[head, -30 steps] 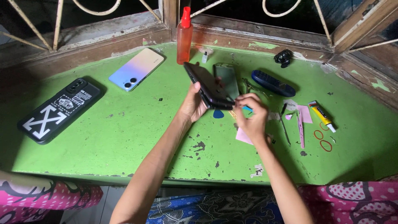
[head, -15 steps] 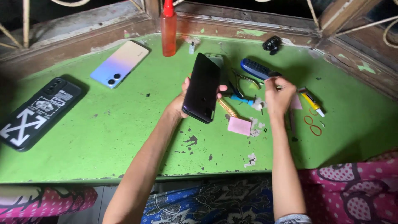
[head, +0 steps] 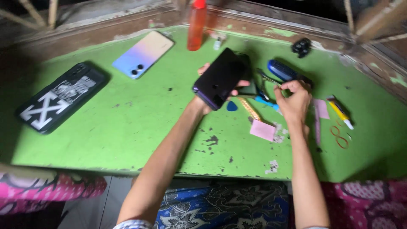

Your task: Using a plastic prying tool and a metal spudger to remove the back cover of a smartphone for repair.

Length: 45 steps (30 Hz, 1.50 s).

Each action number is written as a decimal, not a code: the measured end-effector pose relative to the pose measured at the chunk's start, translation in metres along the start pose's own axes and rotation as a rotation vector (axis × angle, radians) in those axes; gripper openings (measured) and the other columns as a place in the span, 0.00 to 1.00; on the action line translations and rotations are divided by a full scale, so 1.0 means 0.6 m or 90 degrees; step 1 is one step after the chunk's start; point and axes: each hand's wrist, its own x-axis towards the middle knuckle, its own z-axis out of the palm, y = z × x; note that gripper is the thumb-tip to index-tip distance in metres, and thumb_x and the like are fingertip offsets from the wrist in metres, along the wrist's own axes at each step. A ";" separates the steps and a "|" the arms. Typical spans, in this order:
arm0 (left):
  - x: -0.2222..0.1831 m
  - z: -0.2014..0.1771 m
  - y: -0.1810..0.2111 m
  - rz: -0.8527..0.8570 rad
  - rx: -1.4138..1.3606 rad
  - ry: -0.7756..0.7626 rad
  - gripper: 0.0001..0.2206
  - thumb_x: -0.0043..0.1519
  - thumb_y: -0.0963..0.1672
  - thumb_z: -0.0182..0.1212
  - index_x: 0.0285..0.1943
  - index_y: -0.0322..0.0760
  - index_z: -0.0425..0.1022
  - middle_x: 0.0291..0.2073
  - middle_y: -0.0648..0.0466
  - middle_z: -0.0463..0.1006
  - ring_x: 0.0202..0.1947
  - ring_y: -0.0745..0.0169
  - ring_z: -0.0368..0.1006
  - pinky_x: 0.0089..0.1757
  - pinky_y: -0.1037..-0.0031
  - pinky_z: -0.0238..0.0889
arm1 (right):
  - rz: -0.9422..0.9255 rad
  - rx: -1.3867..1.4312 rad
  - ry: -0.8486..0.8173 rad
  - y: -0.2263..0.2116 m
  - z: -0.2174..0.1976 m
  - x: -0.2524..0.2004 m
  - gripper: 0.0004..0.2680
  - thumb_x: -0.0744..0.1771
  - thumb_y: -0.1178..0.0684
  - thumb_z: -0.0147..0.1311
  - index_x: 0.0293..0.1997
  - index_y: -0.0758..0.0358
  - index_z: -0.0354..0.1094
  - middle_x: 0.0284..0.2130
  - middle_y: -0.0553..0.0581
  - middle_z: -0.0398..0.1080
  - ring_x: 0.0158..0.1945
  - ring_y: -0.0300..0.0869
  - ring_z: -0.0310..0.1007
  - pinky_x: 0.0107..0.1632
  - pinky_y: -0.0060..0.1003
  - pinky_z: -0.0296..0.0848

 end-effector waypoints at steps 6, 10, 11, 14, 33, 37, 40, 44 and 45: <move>0.009 -0.009 -0.008 0.045 0.085 0.008 0.45 0.56 0.65 0.48 0.73 0.33 0.55 0.61 0.17 0.64 0.35 0.34 0.81 0.32 0.63 0.80 | -0.051 -0.006 -0.155 0.032 0.028 -0.019 0.05 0.65 0.53 0.69 0.38 0.59 0.78 0.39 0.59 0.76 0.47 0.56 0.74 0.53 0.48 0.72; -0.010 0.026 -0.002 0.012 0.023 -0.015 0.42 0.57 0.63 0.52 0.72 0.33 0.57 0.63 0.16 0.59 0.34 0.33 0.81 0.31 0.62 0.81 | -0.028 0.082 -0.191 0.008 -0.027 -0.015 0.02 0.69 0.57 0.62 0.43 0.57 0.79 0.43 0.57 0.76 0.51 0.53 0.74 0.60 0.46 0.68; -0.016 0.041 -0.001 -0.014 -0.005 -0.001 0.42 0.58 0.62 0.50 0.70 0.29 0.59 0.67 0.18 0.54 0.34 0.33 0.81 0.31 0.63 0.81 | -0.009 0.104 -0.159 -0.016 -0.054 -0.011 0.03 0.72 0.54 0.59 0.46 0.56 0.79 0.44 0.59 0.76 0.52 0.52 0.74 0.58 0.46 0.69; -0.016 0.063 0.005 -0.065 -0.031 0.017 0.42 0.58 0.62 0.49 0.69 0.25 0.61 0.71 0.21 0.49 0.34 0.33 0.81 0.30 0.63 0.81 | -0.024 0.138 -0.166 -0.100 -0.128 -0.033 0.03 0.71 0.56 0.60 0.46 0.57 0.79 0.42 0.62 0.77 0.49 0.53 0.75 0.59 0.47 0.69; -0.015 0.038 -0.018 -0.123 0.003 0.093 0.37 0.55 0.60 0.53 0.62 0.27 0.65 0.60 0.25 0.59 0.32 0.27 0.79 0.28 0.54 0.78 | -0.232 0.252 -0.036 -0.153 -0.127 -0.041 0.06 0.65 0.69 0.65 0.40 0.66 0.80 0.36 0.62 0.77 0.36 0.48 0.75 0.44 0.40 0.74; -0.099 -0.033 0.001 -0.120 0.015 0.111 0.36 0.54 0.59 0.54 0.60 0.27 0.66 0.58 0.26 0.61 0.31 0.26 0.78 0.28 0.52 0.78 | -0.328 0.258 0.048 -0.263 -0.094 0.022 0.05 0.64 0.72 0.67 0.38 0.73 0.80 0.40 0.64 0.75 0.40 0.52 0.78 0.44 0.41 0.77; -0.150 -0.038 0.016 -0.116 0.024 0.131 0.35 0.54 0.59 0.55 0.59 0.27 0.67 0.56 0.26 0.62 0.31 0.25 0.78 0.27 0.51 0.77 | -0.381 0.251 0.000 -0.252 -0.006 0.012 0.06 0.63 0.69 0.62 0.35 0.65 0.80 0.40 0.57 0.78 0.43 0.52 0.80 0.44 0.44 0.78; -0.193 -0.043 0.026 -0.116 0.037 0.156 0.34 0.53 0.58 0.55 0.58 0.27 0.68 0.54 0.27 0.64 0.30 0.23 0.77 0.27 0.49 0.76 | -0.546 0.116 0.044 -0.271 0.022 -0.032 0.05 0.66 0.67 0.58 0.41 0.67 0.79 0.44 0.59 0.78 0.39 0.49 0.79 0.43 0.38 0.78; -0.202 -0.049 0.021 -0.117 0.036 0.162 0.34 0.53 0.58 0.56 0.58 0.27 0.68 0.53 0.27 0.65 0.30 0.23 0.77 0.27 0.48 0.76 | -0.602 0.104 0.049 -0.284 0.008 -0.043 0.05 0.67 0.67 0.56 0.42 0.69 0.79 0.43 0.61 0.77 0.35 0.48 0.77 0.40 0.38 0.77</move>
